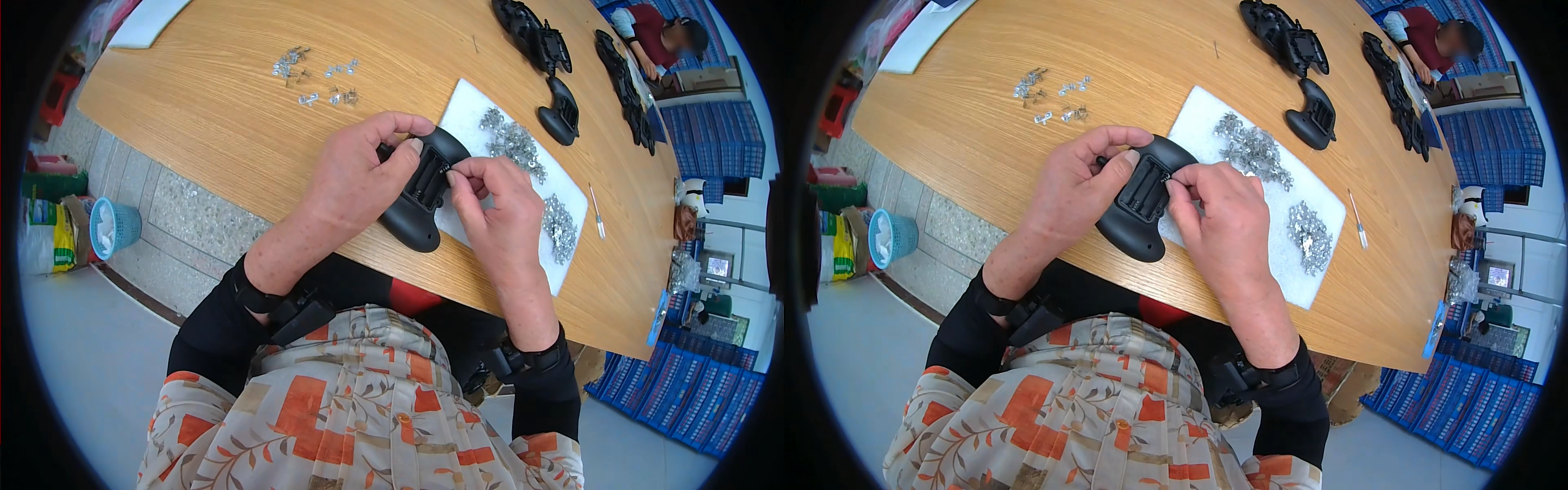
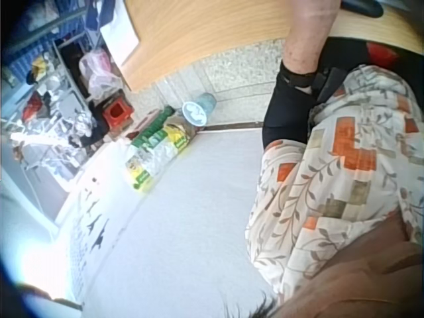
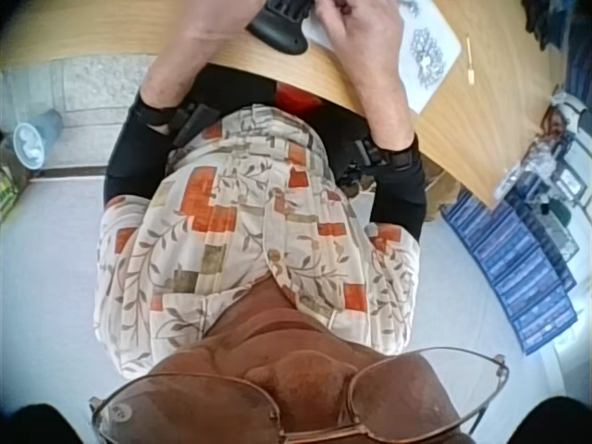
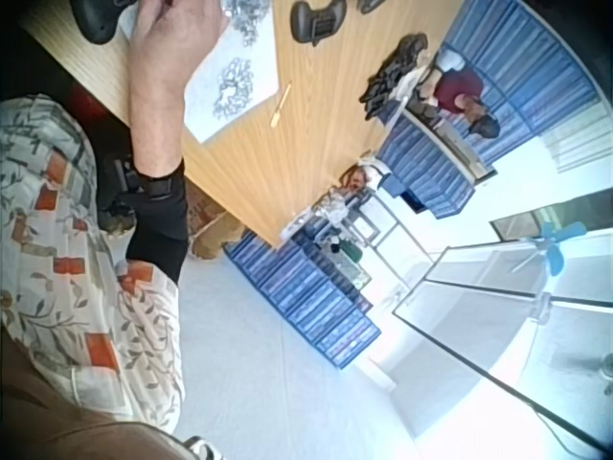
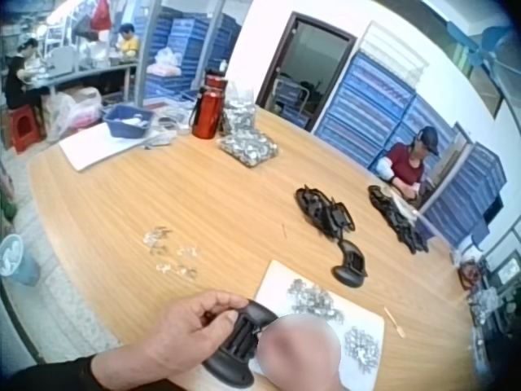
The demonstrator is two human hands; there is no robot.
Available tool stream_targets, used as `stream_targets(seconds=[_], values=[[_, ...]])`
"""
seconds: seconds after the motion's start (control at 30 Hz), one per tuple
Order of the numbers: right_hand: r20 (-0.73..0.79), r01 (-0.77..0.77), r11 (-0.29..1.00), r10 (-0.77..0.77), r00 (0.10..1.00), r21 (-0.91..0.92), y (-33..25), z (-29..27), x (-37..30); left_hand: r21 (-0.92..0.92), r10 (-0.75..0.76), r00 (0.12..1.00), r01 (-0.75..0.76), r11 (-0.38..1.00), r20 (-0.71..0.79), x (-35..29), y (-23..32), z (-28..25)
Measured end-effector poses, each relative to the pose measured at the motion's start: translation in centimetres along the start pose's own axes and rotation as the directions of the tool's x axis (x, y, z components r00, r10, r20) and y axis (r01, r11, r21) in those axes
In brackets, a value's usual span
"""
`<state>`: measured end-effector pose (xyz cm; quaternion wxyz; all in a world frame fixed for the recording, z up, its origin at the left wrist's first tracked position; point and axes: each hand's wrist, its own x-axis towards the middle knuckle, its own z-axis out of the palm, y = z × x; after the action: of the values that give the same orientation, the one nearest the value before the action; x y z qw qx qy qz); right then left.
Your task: The person assembles small metal fasteners into a black plastic housing component. They pick up individual fasteners from a pile on a white paper and insert them into slots on the plastic part, repeating this process for multiple units.
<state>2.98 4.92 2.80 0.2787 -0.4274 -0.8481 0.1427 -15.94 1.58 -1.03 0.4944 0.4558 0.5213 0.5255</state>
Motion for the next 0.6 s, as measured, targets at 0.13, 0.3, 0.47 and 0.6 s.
stream_targets(seconds=[0.13,0.3,0.47,0.6], values=[[0.064,0.026,0.997,-0.022,0.998,-0.070,-0.5,-0.1,0.8,0.005,0.007,1.000,-0.007,1.000,0.003,-0.1,0.0,0.0],[0.145,-0.069,0.993,0.055,0.988,0.096,0.2,-0.9,1.2,-0.024,0.028,1.000,-0.028,0.999,0.005,0.0,-0.2,0.1],[0.189,0.058,0.997,-0.067,0.980,0.054,0.7,-1.5,1.9,-0.045,0.005,0.999,-0.007,0.999,-0.032,-0.1,0.2,0.2],[0.212,0.176,0.984,-0.164,0.963,-0.037,0.9,-1.5,2.3,-0.067,0.018,0.999,-0.021,0.998,-0.046,0.1,-0.2,0.3]])
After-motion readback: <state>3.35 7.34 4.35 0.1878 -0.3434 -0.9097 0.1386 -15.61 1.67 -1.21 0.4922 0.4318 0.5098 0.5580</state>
